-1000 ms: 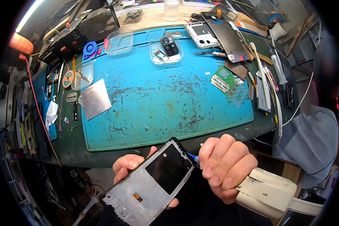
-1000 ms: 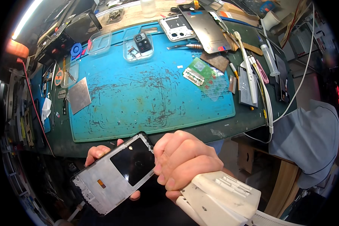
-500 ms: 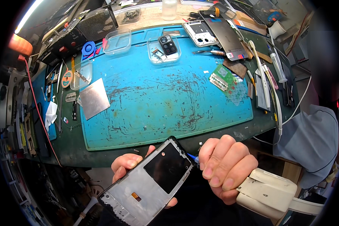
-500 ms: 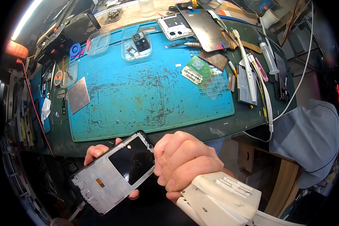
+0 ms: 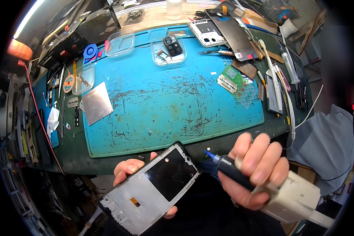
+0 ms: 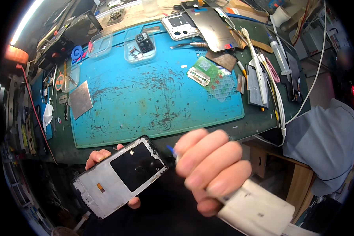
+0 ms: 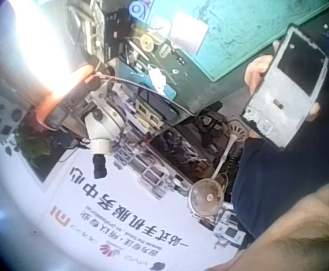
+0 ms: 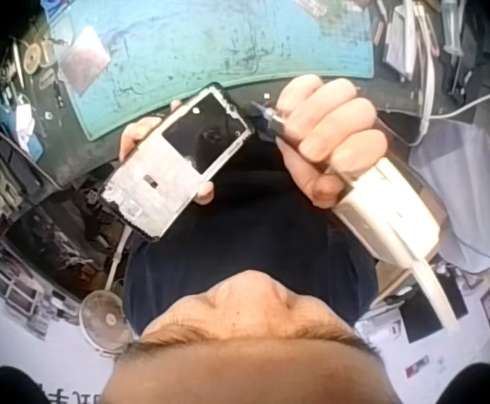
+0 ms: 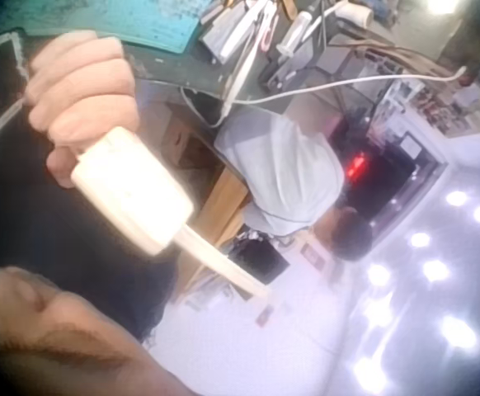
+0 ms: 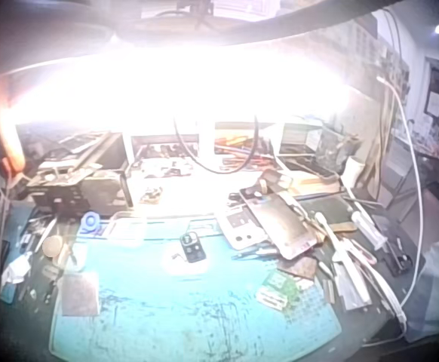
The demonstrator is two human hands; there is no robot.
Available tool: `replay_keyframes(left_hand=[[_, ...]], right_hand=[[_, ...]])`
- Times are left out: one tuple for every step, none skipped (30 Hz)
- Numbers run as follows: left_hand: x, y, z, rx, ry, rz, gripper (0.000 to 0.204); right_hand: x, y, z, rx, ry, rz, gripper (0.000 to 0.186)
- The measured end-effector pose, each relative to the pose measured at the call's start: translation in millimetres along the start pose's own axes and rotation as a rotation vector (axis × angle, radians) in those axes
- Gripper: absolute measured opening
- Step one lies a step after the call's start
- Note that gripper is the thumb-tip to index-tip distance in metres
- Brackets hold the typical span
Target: The person uses a hot air gun to heat the edges of a disassembled smartphone chassis. They then handle a new screen assembly and prepare it for installation into the chassis.
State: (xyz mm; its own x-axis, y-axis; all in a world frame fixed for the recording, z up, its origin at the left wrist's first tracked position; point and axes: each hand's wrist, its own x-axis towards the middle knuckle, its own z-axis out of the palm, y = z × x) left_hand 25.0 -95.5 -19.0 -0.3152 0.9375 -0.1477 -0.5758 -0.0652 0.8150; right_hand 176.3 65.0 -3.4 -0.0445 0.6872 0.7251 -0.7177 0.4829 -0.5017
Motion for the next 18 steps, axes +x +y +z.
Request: replay_keyframes(left_hand=[[3,-1,0,-0.015,-0.016,0.087,0.119],[7,-3,1,-0.034,-0.033,0.175,0.117],[18,-23,-3,0.117,-0.103,0.457,0.114],[23,-34,-6,0.271,-0.17,0.736,0.112],[16,-29,-15,0.275,-0.173,0.512,0.107],[4,-17,-33,0.279,-0.178,0.284,0.104],[-8,-7,-52,0.277,-0.187,0.06,0.102],[-11,-3,-57,0.27,-0.178,-0.077,0.1],[-18,0,-60,0.259,-0.15,-0.204,0.098],[-24,0,-60,0.244,-0.112,-0.244,0.096],[-29,1,-60,0.229,-0.074,-0.283,0.095],[-33,1,-60,0.214,-0.036,-0.323,0.093],[-34,3,-60,0.2,-0.01,-0.367,0.091],[-35,5,-60,0.186,0.016,-0.412,0.089],[-31,4,-56,0.023,-0.043,-0.358,0.088],[-25,4,-50,-0.149,-0.107,-0.318,0.087],[-20,4,-44,-0.317,-0.175,-0.291,0.087],[-21,1,-45,-0.383,-0.167,-0.288,0.086]], right_hand=[[0,9,-1,-0.03,0.036,-0.078,0.036],[0,12,-7,-0.061,-0.001,-0.077,0.041],[0,13,-14,-0.103,-0.03,-0.083,0.045],[-1,16,-15,-0.083,-0.038,-0.07,0.043],[-2,17,-15,-0.047,-0.049,-0.058,0.042],[-2,18,-16,-0.015,-0.052,-0.048,0.04],[-2,20,-15,0.026,-0.065,-0.046,0.039],[-1,17,-13,0.045,-0.063,-0.013,0.034],[0,14,-10,0.078,-0.069,0.027,0.03],[2,12,-6,0.11,-0.073,0.067,0.025],[3,12,-8,0.123,-0.119,0.107,0.023],[4,11,-9,0.132,-0.161,0.15,0.022],[6,12,-13,0.122,-0.233,0.175,0.021],[7,12,-13,0.114,-0.268,0.187,0.021],[6,12,-12,0.115,-0.309,0.201,0.021],[6,12,-11,0.117,-0.312,0.203,0.021],[6,13,-10,0.12,-0.311,0.204,0.02],[6,13,-11,0.119,-0.308,0.204,0.02]])
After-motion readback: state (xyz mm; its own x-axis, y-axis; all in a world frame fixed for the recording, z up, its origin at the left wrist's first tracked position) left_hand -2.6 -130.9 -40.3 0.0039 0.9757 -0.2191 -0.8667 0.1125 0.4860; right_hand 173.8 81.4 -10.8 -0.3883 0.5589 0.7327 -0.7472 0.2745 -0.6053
